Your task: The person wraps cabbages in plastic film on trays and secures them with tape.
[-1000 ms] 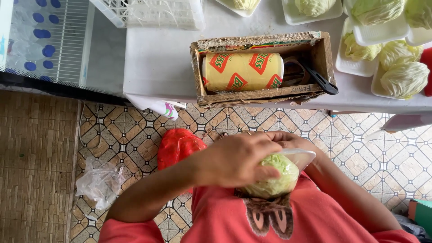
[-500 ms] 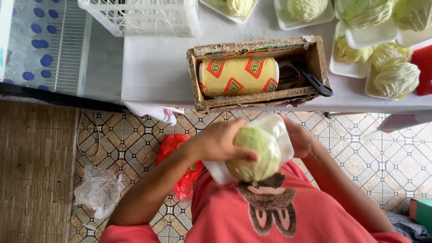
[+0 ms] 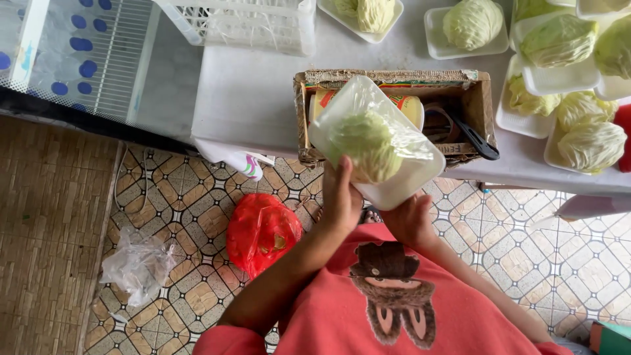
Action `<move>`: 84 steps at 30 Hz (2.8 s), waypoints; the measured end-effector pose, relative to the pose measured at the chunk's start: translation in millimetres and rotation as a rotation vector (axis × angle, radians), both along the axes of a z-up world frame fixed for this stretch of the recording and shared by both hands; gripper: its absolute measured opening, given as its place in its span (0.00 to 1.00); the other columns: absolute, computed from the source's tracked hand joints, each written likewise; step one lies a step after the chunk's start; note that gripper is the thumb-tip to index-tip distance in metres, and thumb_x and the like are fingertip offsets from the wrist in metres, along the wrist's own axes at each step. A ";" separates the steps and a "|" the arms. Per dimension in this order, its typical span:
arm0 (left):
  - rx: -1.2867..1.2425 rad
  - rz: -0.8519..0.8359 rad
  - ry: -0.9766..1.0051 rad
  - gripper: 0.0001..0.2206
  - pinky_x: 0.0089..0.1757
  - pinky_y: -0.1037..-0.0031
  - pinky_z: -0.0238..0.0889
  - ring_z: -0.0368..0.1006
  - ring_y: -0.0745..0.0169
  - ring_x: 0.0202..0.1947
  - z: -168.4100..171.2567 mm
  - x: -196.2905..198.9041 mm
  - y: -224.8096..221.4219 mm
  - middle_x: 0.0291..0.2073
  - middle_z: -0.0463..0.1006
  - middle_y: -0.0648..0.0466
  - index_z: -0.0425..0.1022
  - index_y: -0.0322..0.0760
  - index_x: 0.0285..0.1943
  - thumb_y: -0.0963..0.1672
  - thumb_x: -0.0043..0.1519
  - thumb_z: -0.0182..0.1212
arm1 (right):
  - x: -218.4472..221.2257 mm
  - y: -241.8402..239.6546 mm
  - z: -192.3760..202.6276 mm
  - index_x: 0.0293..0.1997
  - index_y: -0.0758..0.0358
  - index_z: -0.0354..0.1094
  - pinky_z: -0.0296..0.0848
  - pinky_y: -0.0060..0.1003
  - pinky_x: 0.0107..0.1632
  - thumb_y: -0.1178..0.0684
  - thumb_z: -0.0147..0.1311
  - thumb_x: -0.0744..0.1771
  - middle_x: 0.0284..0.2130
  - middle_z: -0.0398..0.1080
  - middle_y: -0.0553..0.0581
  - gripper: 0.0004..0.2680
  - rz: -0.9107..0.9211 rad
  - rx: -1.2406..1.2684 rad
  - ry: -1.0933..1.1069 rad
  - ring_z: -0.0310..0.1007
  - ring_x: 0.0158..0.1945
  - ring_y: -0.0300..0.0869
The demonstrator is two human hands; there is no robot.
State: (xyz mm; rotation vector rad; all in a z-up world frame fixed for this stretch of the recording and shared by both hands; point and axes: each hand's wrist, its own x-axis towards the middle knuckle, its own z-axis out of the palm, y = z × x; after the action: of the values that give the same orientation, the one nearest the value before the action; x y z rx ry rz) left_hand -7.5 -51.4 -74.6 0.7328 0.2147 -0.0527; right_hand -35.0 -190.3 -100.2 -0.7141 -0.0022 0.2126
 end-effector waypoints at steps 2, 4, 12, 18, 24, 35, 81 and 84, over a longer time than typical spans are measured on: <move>-0.031 0.000 -0.028 0.28 0.57 0.59 0.66 0.66 0.56 0.55 4.9 -4.7 -9.3 0.54 0.68 0.49 0.54 0.40 0.67 0.55 0.67 0.58 | 3.0 0.1 1.3 0.72 0.60 0.52 0.69 0.56 0.63 0.23 0.45 0.63 0.59 0.65 0.63 0.35 -0.048 0.012 0.039 0.68 0.59 0.53; -0.053 -0.051 -0.095 0.30 0.58 0.57 0.66 0.68 0.52 0.54 12.2 -7.7 -13.4 0.52 0.69 0.46 0.55 0.36 0.67 0.53 0.64 0.64 | 7.4 -1.3 2.0 0.66 0.65 0.60 0.74 0.53 0.60 0.29 0.58 0.63 0.53 0.70 0.64 0.32 -0.185 0.049 0.157 0.72 0.54 0.51; 0.818 -0.530 -0.170 0.24 0.63 0.37 0.50 0.57 0.28 0.68 -11.5 10.1 89.3 0.63 0.67 0.34 0.66 0.31 0.66 0.40 0.60 0.65 | 19.2 -38.0 44.9 0.65 0.60 0.62 0.67 0.57 0.68 0.20 0.46 0.59 0.56 0.70 0.60 0.36 -0.274 -0.086 0.425 0.72 0.59 0.55; 1.238 -0.250 -0.623 0.07 0.61 0.46 0.57 0.68 0.37 0.62 87.5 39.2 87.5 0.55 0.74 0.41 0.77 0.38 0.48 0.41 0.67 0.55 | -4.1 -59.1 24.8 0.56 0.62 0.68 0.80 0.51 0.46 0.19 0.45 0.62 0.44 0.74 0.63 0.33 -0.062 -0.156 0.330 0.79 0.45 0.53; 1.516 -0.760 -0.652 0.12 0.58 0.31 0.50 0.75 0.31 0.53 64.6 35.2 40.9 0.55 0.76 0.47 0.80 0.41 0.42 0.48 0.68 0.51 | -23.0 -72.5 -0.7 0.46 0.64 0.71 0.85 0.48 0.29 0.19 0.36 0.66 0.33 0.76 0.62 0.32 0.211 -0.276 0.119 0.84 0.34 0.53; 1.140 -0.994 -0.616 0.11 0.46 0.47 0.66 0.78 0.37 0.41 96.3 24.5 36.6 0.32 0.78 0.45 0.72 0.37 0.35 0.47 0.66 0.52 | -44.6 -107.2 -53.8 0.52 0.66 0.69 0.82 0.60 0.44 0.32 0.42 0.70 0.42 0.77 0.67 0.23 0.168 0.003 0.136 0.82 0.44 0.58; 1.176 -0.693 -0.161 0.11 0.39 0.53 0.72 0.81 0.36 0.38 71.3 3.2 29.4 0.29 0.84 0.43 0.67 0.42 0.45 0.50 0.71 0.46 | 67.6 -60.4 95.8 0.50 0.59 0.81 0.81 0.49 0.49 0.46 0.56 0.67 0.38 0.82 0.67 0.12 0.841 -1.131 -0.264 0.83 0.44 0.54; 1.125 -0.720 -0.143 0.11 0.40 0.59 0.73 0.83 0.44 0.38 62.3 8.4 29.7 0.28 0.85 0.49 0.69 0.44 0.44 0.50 0.70 0.48 | 60.4 -59.9 80.9 0.46 0.64 0.80 0.82 0.45 0.45 0.52 0.53 0.68 0.31 0.82 0.64 0.10 0.669 -1.013 -0.164 0.83 0.38 0.48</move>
State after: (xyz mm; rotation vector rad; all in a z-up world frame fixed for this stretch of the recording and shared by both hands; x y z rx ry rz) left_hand 0.9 -21.7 -12.4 1.9026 -0.2025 -0.5981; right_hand 25.3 -250.2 -19.4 -1.7314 -0.3124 0.8266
